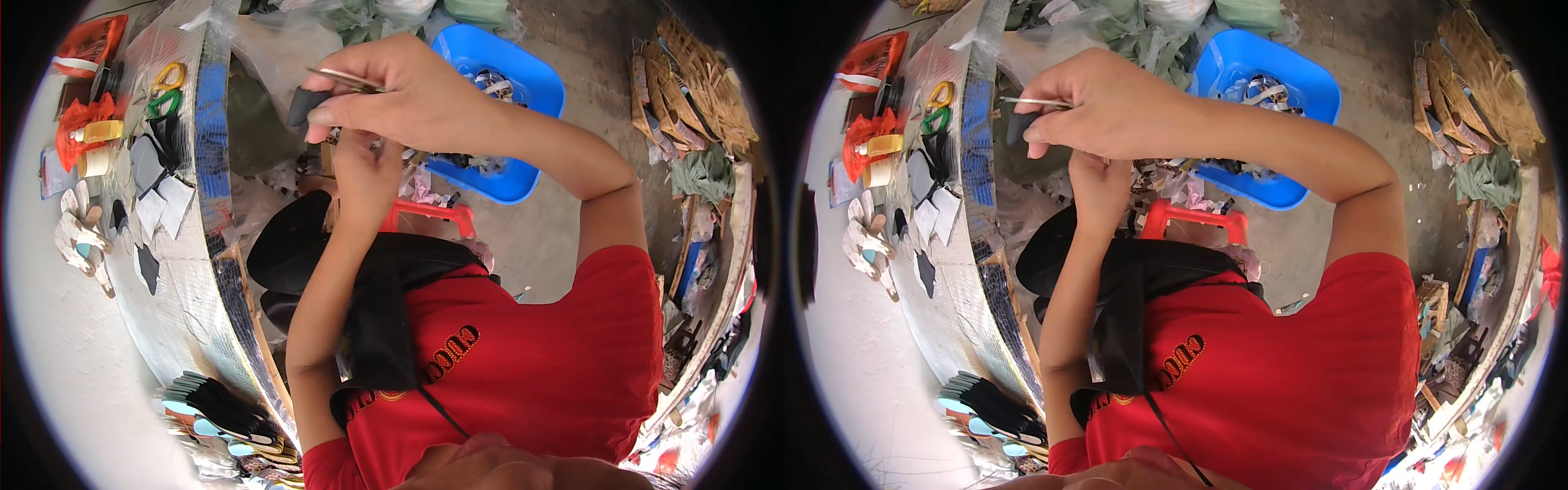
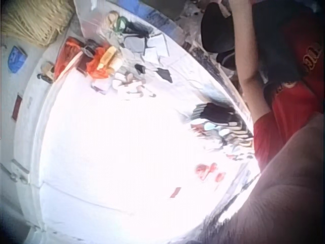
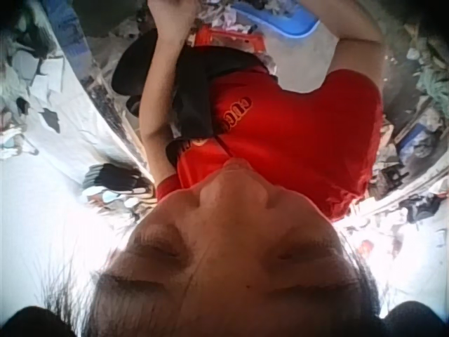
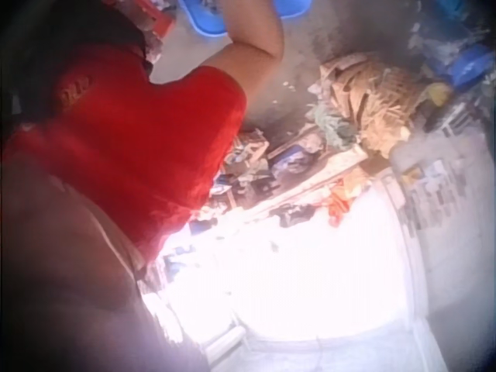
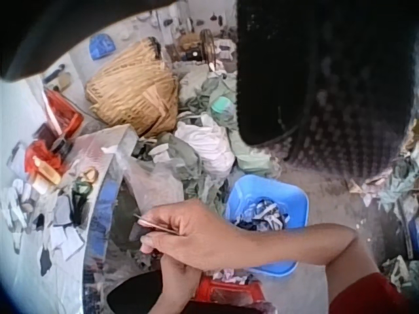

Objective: Assemble components of a sandal including the sole and strap by gluing and trimming.

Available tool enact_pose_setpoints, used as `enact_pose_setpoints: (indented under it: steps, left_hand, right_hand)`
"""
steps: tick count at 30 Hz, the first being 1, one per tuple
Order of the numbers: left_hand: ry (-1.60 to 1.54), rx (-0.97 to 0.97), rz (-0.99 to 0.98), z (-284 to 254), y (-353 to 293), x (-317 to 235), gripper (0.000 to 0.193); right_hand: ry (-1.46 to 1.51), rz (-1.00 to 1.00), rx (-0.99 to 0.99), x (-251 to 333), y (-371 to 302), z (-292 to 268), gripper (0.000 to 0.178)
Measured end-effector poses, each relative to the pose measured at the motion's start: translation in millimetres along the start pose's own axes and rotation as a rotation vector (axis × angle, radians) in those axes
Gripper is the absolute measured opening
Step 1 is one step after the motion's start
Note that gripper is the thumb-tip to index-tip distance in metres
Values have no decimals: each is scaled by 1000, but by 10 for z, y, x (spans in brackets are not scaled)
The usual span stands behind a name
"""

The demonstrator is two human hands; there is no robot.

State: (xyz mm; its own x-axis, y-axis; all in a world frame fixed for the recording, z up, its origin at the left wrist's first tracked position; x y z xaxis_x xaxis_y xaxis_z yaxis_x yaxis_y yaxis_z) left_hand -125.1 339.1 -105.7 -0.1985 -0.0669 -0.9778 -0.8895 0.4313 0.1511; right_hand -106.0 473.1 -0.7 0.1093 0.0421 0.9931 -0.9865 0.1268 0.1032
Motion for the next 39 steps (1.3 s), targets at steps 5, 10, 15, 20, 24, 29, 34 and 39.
enact_pose_setpoints:
  steps: [5,10,15,20,24,29,34,39]
  left_hand:
    - [331,-70,-161,-147,18,-78,21]
    - [10,-211,-339,-295,122,-172,26]
    - [-130,-250,-294,-344,164,-201,29]
    - [-191,-226,-335,-430,210,-305,28]
    - [-298,-241,-293,-437,275,-435,29]
    - [-314,-254,-278,-550,353,-408,31]
    - [-421,-265,-290,-600,453,-91,31]
    - [-234,-60,-558,-467,384,338,34]
  right_hand:
    - [-574,-385,-236,-356,192,-89,27]
    - [-779,25,-340,-1036,31,-490,28]
    - [-582,118,-103,-2237,-447,-383,46]
    - [-727,219,-198,-2678,-567,-460,48]
    - [-693,317,-196,-3097,-642,-510,42]
    - [-507,440,-152,-3091,-714,-467,34]
    - [88,660,-450,-2191,-774,-674,19]
    - [344,441,-548,-1462,-772,-1226,17]
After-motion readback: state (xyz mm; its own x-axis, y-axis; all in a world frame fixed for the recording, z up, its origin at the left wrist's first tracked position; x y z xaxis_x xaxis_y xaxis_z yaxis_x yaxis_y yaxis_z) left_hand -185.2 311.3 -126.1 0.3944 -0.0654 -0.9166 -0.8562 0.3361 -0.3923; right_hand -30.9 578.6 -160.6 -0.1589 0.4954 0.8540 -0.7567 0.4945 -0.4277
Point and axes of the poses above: each hand's wrist, its own y-axis towards the middle knuckle, its own z-axis out of the palm, x = y × z, the point moved 1 cm from there along y, towards the middle knuckle, and after that the axes turned 9 degrees about -x, right-handed, at the moved point
